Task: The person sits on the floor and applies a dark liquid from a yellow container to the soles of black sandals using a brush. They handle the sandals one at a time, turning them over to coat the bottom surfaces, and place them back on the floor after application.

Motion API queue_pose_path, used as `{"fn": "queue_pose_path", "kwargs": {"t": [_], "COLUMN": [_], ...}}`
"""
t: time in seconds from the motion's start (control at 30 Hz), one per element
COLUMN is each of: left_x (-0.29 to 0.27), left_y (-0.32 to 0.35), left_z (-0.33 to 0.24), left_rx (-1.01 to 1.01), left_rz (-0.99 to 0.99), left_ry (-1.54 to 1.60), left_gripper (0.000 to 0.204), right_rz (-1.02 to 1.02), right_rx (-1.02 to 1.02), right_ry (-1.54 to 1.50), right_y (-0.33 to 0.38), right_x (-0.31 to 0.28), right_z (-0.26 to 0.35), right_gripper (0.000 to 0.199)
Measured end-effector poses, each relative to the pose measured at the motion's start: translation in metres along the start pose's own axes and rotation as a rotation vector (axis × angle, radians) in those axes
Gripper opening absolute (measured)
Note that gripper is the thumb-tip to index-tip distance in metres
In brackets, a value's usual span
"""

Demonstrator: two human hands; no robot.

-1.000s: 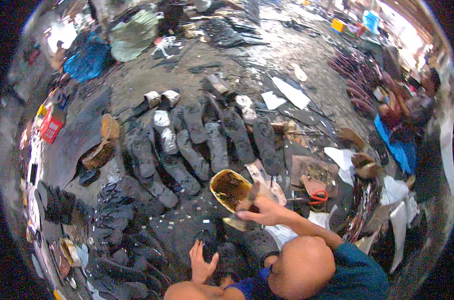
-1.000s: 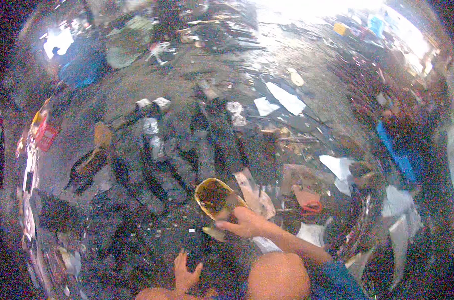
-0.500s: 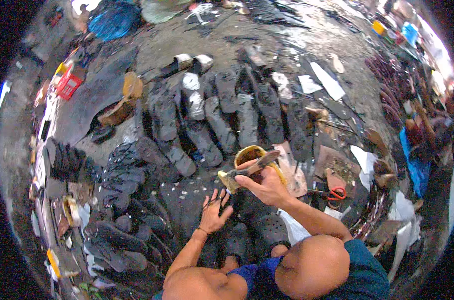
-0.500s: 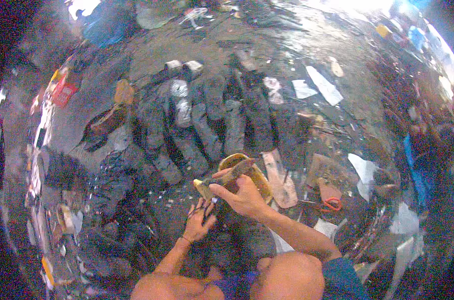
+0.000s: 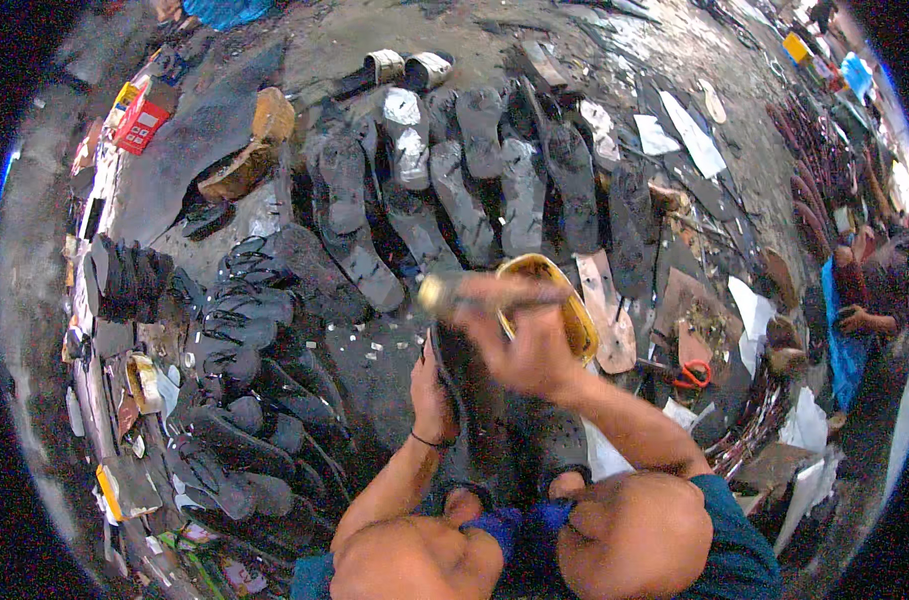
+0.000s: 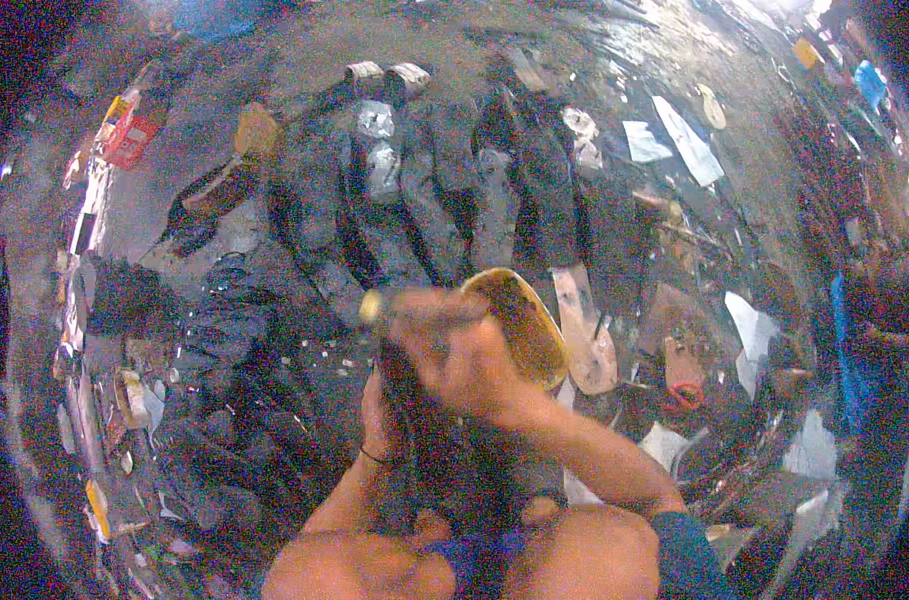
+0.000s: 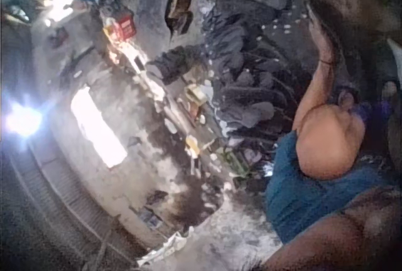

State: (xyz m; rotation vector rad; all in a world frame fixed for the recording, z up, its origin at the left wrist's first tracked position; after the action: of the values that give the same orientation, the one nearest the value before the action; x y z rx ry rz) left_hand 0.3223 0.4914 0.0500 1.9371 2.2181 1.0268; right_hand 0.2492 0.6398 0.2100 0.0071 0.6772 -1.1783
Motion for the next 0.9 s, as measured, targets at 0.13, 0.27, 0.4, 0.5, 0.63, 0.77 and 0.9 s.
{"fn": "queue_pose_path", "kwargs": {"t": [0.13, 0.27, 0.4, 0.5, 0.63, 0.77, 0.9], "left_x": [-0.016, -0.006, -0.026, -0.017, -0.005, 0.007, 0.004], "left_y": [-0.017, 0.007, -0.006, 0.057, 0.108, 0.112, 0.090], "left_z": [-0.021, -0.023, 0.003, 0.039, 0.055, 0.031, -0.001], "left_rx": [0.197, 0.316, 0.096, -0.327, -0.398, -0.428, -0.397], "left_rz": [0.029, -0.118, 0.096, 0.135, 0.260, 0.301, 0.195], "left_ry": [-0.096, -0.297, -0.118, 0.577, 0.767, 0.751, 0.573], "left_gripper": [0.047, 0.043, 0.052, 0.064, 0.065, 0.066, 0.067], "right_rz": [0.041, -0.106, 0.067, 0.037, -0.163, -0.063, 0.127], "right_rx": [0.000, 0.404, 0.515, 0.699, 0.767, 0.781, 0.612], "right_ry": [-0.013, -0.281, -0.897, -1.081, -1.418, -1.401, -0.895], "right_y": [0.025, 0.005, 0.065, 0.062, 0.060, 0.052, 0.039], "right_x": [0.006, -0.006, 0.067, 0.039, 0.041, 0.050, 0.054], "right_z": [0.006, -0.036, -0.057, -0.076, -0.105, -0.081, -0.062], "right_gripper": [0.014, 0.022, 0.030, 0.035, 0.023, 0.024, 0.024]}}
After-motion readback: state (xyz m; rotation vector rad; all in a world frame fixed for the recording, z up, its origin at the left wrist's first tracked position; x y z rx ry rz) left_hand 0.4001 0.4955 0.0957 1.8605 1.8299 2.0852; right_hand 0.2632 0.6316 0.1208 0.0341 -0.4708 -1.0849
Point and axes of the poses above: each hand's wrist, its own y-axis away from the middle knuckle, its own x-axis out of the palm, z = x × y, the point moved 9 cm from there along -y, towards the middle knuckle, and after that the axes turned 14 degrees about z, right-handed, at the moved point
